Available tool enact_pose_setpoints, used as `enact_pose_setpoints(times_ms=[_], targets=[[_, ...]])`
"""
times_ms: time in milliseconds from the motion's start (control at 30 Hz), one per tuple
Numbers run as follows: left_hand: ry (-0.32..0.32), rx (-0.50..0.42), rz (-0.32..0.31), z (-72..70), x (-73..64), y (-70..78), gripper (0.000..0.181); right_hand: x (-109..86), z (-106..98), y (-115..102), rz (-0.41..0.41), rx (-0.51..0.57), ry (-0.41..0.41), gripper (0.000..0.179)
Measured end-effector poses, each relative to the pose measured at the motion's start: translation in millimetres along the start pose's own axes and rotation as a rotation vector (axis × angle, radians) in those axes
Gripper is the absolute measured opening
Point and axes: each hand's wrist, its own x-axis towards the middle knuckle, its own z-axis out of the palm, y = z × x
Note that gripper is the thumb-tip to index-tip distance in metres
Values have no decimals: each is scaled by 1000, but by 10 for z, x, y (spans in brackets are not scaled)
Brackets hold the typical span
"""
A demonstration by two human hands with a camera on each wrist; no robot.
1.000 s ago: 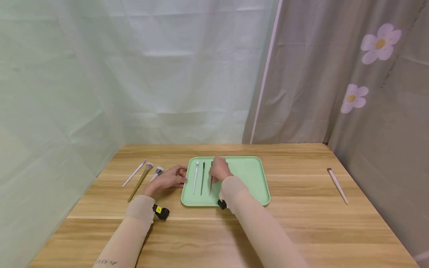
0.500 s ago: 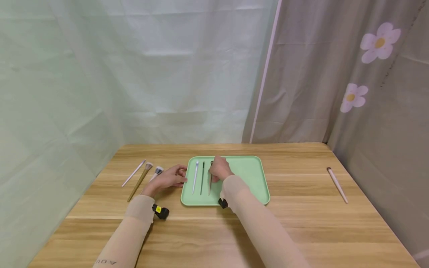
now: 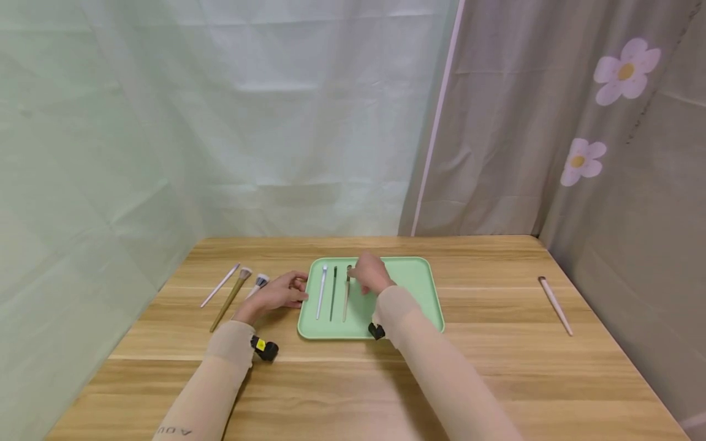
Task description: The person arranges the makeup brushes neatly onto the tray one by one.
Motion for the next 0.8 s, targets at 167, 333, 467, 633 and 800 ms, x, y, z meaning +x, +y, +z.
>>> enact_pose_setpoints(times_ms=[167,333,467,633,800], targets=[[9,-4,-5,1,-4,8,56,-30,-96,47,-40,14,-10,33],[9,-5,-2,1,-15,13,57,-99,-204,127,-134,35,-35,26],[7,-15,-6,7,-17,17,57,-145,-303,213,-166,41,-33,23],[11,-10,-5,7,-19,20,57,-165,-431,347,-187,64,-45,24],[6,-4,-2,5,-18,21,57,-201,-551,466,-215,100,-73,31]])
